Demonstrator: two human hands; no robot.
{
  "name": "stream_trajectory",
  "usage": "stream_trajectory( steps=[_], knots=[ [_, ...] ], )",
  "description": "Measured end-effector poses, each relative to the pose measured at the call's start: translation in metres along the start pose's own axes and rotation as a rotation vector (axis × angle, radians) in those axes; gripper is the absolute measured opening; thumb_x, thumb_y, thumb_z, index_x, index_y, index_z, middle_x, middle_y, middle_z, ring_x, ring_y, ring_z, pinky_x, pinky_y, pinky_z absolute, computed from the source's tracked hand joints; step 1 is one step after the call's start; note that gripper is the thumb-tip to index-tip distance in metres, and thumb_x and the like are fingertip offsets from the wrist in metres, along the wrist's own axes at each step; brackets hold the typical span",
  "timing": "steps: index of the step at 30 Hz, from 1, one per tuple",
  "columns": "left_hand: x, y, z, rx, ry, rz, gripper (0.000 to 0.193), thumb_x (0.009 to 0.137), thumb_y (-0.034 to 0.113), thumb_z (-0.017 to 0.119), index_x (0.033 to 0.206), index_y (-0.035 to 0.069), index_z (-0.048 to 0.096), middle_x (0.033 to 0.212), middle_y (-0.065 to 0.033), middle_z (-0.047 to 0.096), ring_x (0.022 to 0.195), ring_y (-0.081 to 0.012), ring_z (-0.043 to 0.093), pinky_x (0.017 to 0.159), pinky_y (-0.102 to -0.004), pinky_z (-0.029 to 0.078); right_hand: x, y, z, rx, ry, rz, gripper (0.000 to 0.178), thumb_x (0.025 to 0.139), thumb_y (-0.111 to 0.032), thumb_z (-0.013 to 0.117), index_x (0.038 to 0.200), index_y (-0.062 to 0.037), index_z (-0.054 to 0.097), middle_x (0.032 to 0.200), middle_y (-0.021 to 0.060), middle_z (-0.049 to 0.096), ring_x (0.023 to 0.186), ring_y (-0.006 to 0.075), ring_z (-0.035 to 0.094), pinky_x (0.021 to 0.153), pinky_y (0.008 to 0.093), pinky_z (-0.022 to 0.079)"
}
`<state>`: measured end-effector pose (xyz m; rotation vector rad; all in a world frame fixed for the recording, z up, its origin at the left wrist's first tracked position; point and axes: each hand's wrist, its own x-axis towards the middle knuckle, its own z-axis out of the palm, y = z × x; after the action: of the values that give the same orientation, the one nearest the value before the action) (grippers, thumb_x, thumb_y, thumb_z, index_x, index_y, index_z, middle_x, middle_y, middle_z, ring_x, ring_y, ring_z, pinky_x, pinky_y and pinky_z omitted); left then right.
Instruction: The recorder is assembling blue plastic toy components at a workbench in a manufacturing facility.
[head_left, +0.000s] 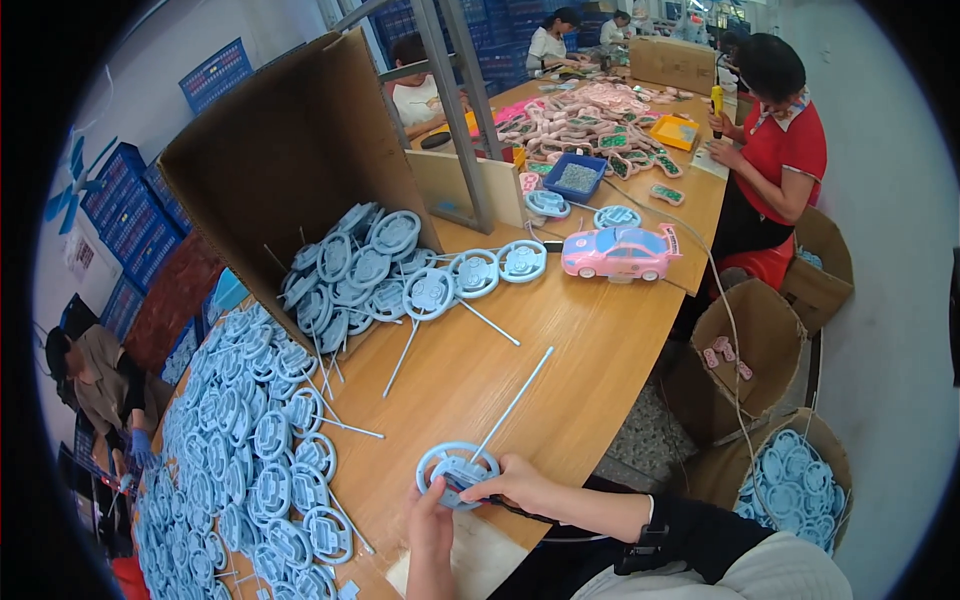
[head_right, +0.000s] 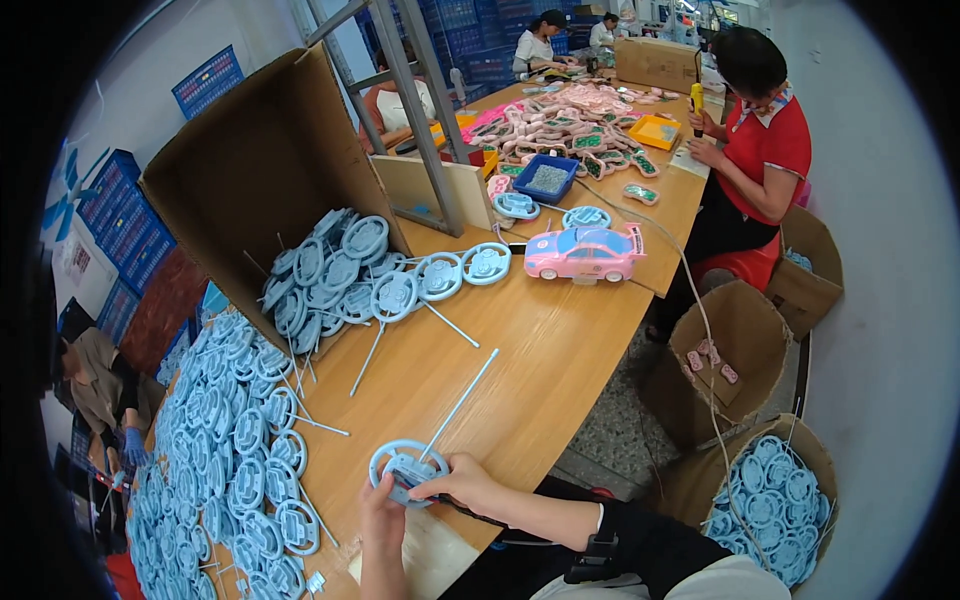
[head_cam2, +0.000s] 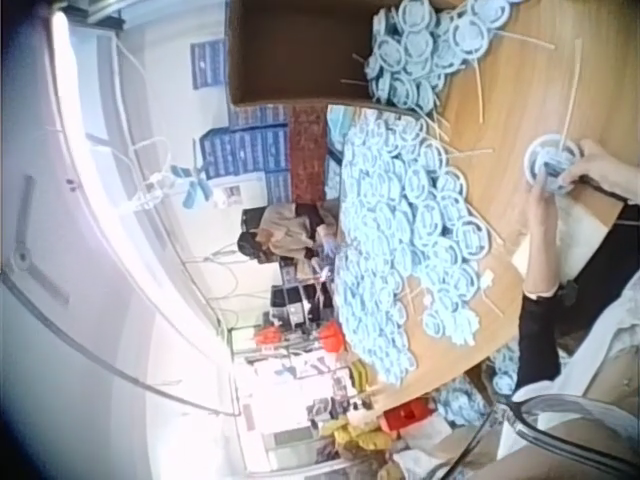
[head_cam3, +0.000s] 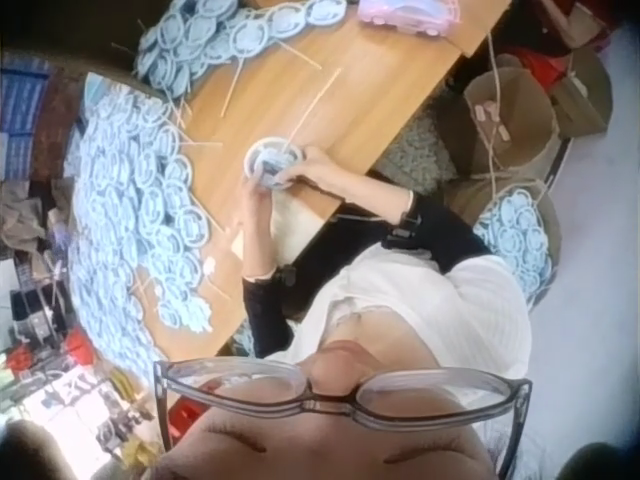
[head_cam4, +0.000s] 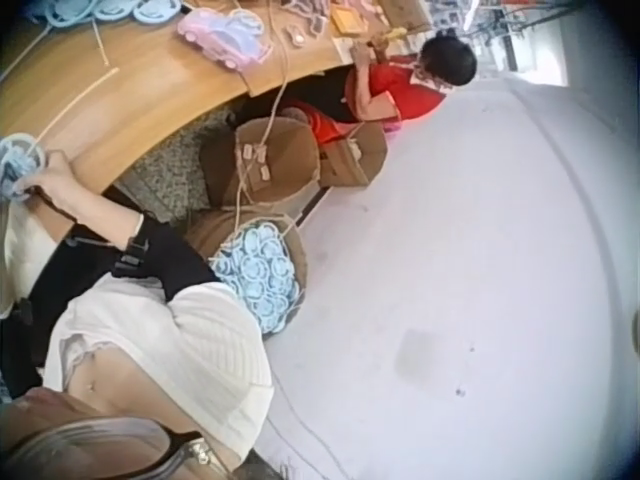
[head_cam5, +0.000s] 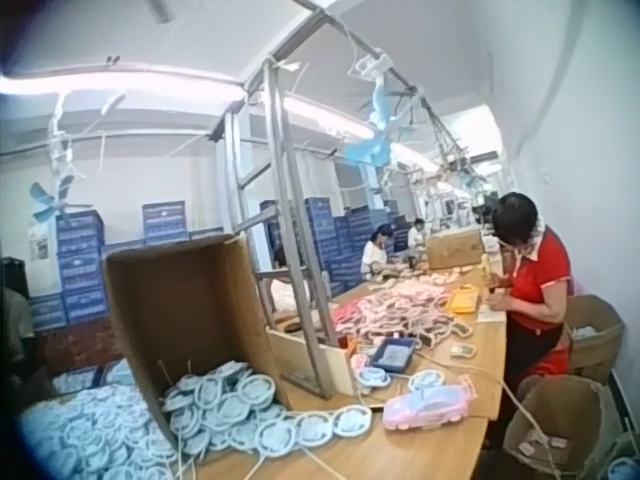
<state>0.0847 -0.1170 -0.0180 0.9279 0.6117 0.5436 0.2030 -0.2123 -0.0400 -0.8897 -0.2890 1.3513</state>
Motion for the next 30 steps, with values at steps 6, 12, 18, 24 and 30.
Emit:
stream_trajectory(
  steps=[6, 12, 18, 24, 30],
  knots=[
    [0.000, -0.001, 0.002, -0.065, 0.050, 0.045, 0.030, 0.078, 0.010, 0.058, 0.104, -0.002, 0.051, 0.092, -0.0083, 0.059, 0.084, -0.0171, 0.056, 0.077, -0.0305, 0.042, 0.008, 0.003, -0.002, 0.018, -0.024, -0.012, 0.038, 0.063, 0.001, 0.071, 0.097, 0.0062, 0.054, 0.091, 0.0098, 0.060, 0.079, 0.0153, 0.058, 0.071, 0.0265, 0.047],
    [-0.003, 0.014, -0.012, -0.070, 0.275, 0.308, 0.029, 0.079, 0.011, 0.059, 0.103, -0.001, 0.050, 0.094, -0.0082, 0.058, 0.085, -0.0159, 0.055, 0.077, -0.0299, 0.043, -0.001, -0.001, 0.021, -0.244, -0.031, 0.012, 0.022, 0.073, -0.014, 0.068, 0.086, 0.0000, 0.057, 0.068, 0.0034, 0.056, 0.058, 0.0080, 0.053, 0.047, 0.0193, 0.039],
    [0.019, 0.138, -0.134, 0.489, 0.810, 1.064, 0.032, 0.082, 0.014, 0.057, 0.107, -0.002, 0.046, 0.103, -0.0124, 0.053, 0.095, -0.0190, 0.052, 0.083, -0.0309, 0.041, -0.017, 0.001, -0.009, -0.500, -0.223, 0.345, 0.021, 0.080, -0.020, 0.060, 0.085, 0.0002, 0.057, 0.070, 0.0035, 0.057, 0.047, 0.0058, 0.047, 0.039, 0.0179, 0.034],
    [0.089, 0.248, -0.177, 1.263, 0.872, 0.788, 0.044, 0.076, 0.011, 0.059, 0.115, 0.000, 0.045, 0.112, -0.0170, 0.049, 0.102, -0.0241, 0.048, 0.084, -0.0349, 0.039, -0.015, -0.010, -0.018, -0.355, -0.162, 0.266, 0.019, 0.081, -0.019, 0.059, 0.085, -0.0006, 0.057, 0.068, 0.0024, 0.056, 0.047, 0.0037, 0.045, 0.037, 0.0167, 0.030],
    [0.183, 0.103, 0.002, 1.578, 0.046, 0.959, 0.033, 0.074, 0.013, 0.059, 0.104, 0.000, 0.053, 0.104, -0.0176, 0.056, 0.099, -0.0328, 0.051, 0.084, -0.0381, 0.041, -0.024, -0.044, -0.054, -0.231, 0.031, 0.142, 0.018, 0.081, -0.018, 0.059, 0.087, -0.0011, 0.056, 0.068, 0.0030, 0.055, 0.048, 0.0046, 0.044, 0.038, 0.0168, 0.028]
  ],
)
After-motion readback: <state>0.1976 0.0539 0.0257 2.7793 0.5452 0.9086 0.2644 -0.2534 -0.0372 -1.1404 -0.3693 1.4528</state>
